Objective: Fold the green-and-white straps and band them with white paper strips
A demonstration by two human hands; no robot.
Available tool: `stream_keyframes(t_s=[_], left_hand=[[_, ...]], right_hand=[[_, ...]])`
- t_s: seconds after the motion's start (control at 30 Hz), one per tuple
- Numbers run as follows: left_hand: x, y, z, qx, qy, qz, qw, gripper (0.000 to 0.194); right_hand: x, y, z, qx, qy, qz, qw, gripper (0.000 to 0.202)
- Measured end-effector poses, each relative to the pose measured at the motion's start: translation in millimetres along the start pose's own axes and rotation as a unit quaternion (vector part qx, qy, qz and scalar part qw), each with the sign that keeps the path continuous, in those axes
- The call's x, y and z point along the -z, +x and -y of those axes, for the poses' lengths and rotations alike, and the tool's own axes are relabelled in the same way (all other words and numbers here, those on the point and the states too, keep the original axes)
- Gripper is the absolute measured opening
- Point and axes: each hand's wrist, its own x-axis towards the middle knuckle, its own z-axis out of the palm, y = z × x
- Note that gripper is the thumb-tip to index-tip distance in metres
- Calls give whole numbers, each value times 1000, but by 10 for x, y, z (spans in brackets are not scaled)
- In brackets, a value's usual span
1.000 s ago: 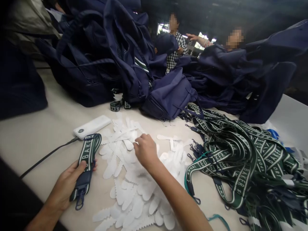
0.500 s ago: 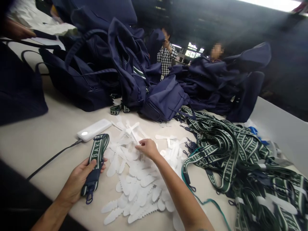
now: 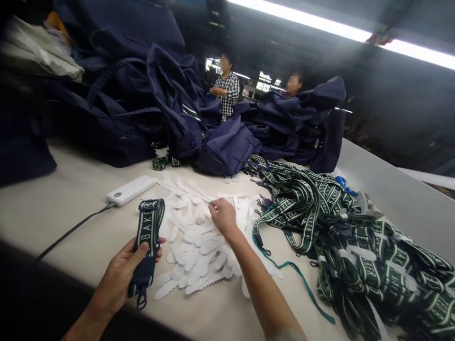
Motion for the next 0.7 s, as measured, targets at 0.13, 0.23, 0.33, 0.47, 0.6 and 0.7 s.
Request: stream_keyframes(t_s=[0.13, 0.23, 0.33, 0.47, 0.6, 0.7], left_hand=[[-8, -183, -93, -22, 12, -17, 1000, 49], [93, -304, -145, -24, 76, -29, 996, 53], [164, -356, -167, -38, 141, -53, 988, 54], [56, -322, -185, -56, 180, -48, 981, 47], [-74, -232, -145, -89, 218, -32, 971, 44], [-92, -178, -120, -99, 240, -3, 966, 47]], right_hand=[[-446, 800, 273, -10, -9, 52, 999, 17], [-646, 1120, 296, -45, -19, 97, 994, 21], [-716, 1177, 216, -73, -12, 121, 990, 22], [-673, 1063, 118, -102, 32, 114, 988, 21], [-453, 839, 106, -92, 129, 43, 986, 13], [-242, 484, 140, -54, 238, -11, 970, 6]])
